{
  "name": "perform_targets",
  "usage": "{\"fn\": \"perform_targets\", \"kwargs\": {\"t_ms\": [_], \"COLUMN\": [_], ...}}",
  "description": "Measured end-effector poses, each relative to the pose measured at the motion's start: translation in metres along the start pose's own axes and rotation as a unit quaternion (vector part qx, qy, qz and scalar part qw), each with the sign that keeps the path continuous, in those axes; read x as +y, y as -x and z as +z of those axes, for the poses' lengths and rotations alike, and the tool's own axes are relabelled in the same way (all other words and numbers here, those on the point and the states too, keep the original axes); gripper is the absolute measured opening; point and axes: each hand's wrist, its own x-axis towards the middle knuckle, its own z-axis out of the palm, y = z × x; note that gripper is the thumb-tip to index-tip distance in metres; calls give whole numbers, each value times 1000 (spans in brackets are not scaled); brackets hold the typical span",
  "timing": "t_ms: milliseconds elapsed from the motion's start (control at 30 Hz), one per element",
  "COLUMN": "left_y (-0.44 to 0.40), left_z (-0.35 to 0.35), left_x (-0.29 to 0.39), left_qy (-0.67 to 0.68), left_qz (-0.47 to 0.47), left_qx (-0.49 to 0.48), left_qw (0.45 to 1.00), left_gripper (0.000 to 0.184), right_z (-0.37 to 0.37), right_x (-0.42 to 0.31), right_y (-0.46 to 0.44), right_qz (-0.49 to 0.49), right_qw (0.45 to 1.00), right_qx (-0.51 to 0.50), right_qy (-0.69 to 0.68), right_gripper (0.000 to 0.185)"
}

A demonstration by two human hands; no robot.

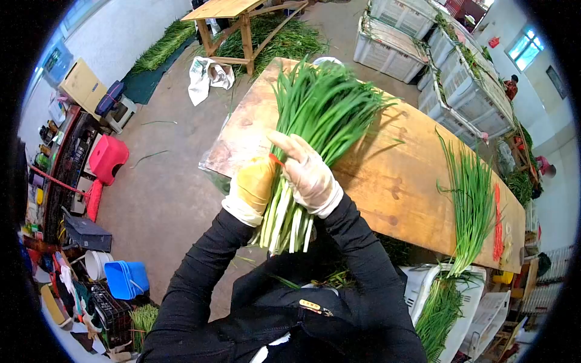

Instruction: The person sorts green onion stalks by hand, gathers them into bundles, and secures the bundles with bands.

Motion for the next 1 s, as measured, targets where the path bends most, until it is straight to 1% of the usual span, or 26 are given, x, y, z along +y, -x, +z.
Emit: {"fn": "perform_targets", "kwargs": {"t_ms": [67,100,133,167,200,233,267,300,333,367,400,433,467,500,533,567,600,633,667,700,767,800,933,1000], "left_y": [7,11,11,14,11,10,11,10,7,4,-2,-2,-2,0,4,7,10,13,16,18,22,22,27,30], "left_z": [7,12,15,14,15,15,14,17,22,27,13,16,20,24,29,31,32,34,33,35,40,40,44,48], "left_x": [-1,-3,-7,-17,-21,-26,-31,-32,-30,-27,-17,-19,-22,-26,-30,-33,-35,-37,-40,-39,-38,-36,-33,-32], "left_qy": [15,31,26,191,294,393,481,483,413,339,359,362,361,358,380,380,552,696,692,695,742,754,758,771], "left_qz": [8,14,-11,-42,-58,-75,-154,-155,-119,-84,-100,-104,-110,-115,-141,-143,-248,-340,-355,-358,-369,-365,-371,-353], "left_qx": [-2,-5,-17,-16,7,28,-23,-18,12,42,27,28,35,41,26,24,23,23,11,15,18,26,44,62], "left_qw": [1000,999,999,981,954,916,863,861,903,936,928,926,925,926,914,914,796,632,628,623,559,546,535,527], "left_gripper": [5,5,6,10,11,13,20,20,18,15,12,12,11,10,8,8,7,7,7,7,7,7,7,9], "right_z": [11,17,20,22,22,23,22,18,17,16,14,13,14,17,16,14,12,10,9,10,11,12,18,20], "right_x": [13,14,12,10,10,9,8,10,12,13,16,17,16,16,16,15,13,13,14,17,22,24,26,25], "right_y": [-4,-4,-3,-3,-4,-4,-3,-4,-1,1,3,5,5,5,2,-3,-9,-15,-19,-21,-25,-26,-34,-39], "right_qz": [50,118,144,199,167,138,145,148,136,139,145,154,139,125,120,116,118,149,177,175,144,132,151,157], "right_qw": [992,975,979,963,968,970,961,951,953,960,973,978,984,987,984,980,979,957,924,922,913,915,885,876], "right_qx": [-39,-94,-128,-181,-189,-198,-232,-264,-260,-234,-180,-125,-94,-97,-130,-162,-164,-249,-335,-342,-378,-378,-434,-449], "right_qy": [-110,-163,-70,-35,-4,24,46,71,79,61,1,-62,-56,-34,-23,-11,-12,19,51,52,46,52,72,78], "right_gripper": [4,4,11,18,18,19,19,20,17,11,6,7,6,5,6,7,7,8,10,10,13,12,14,15]}}
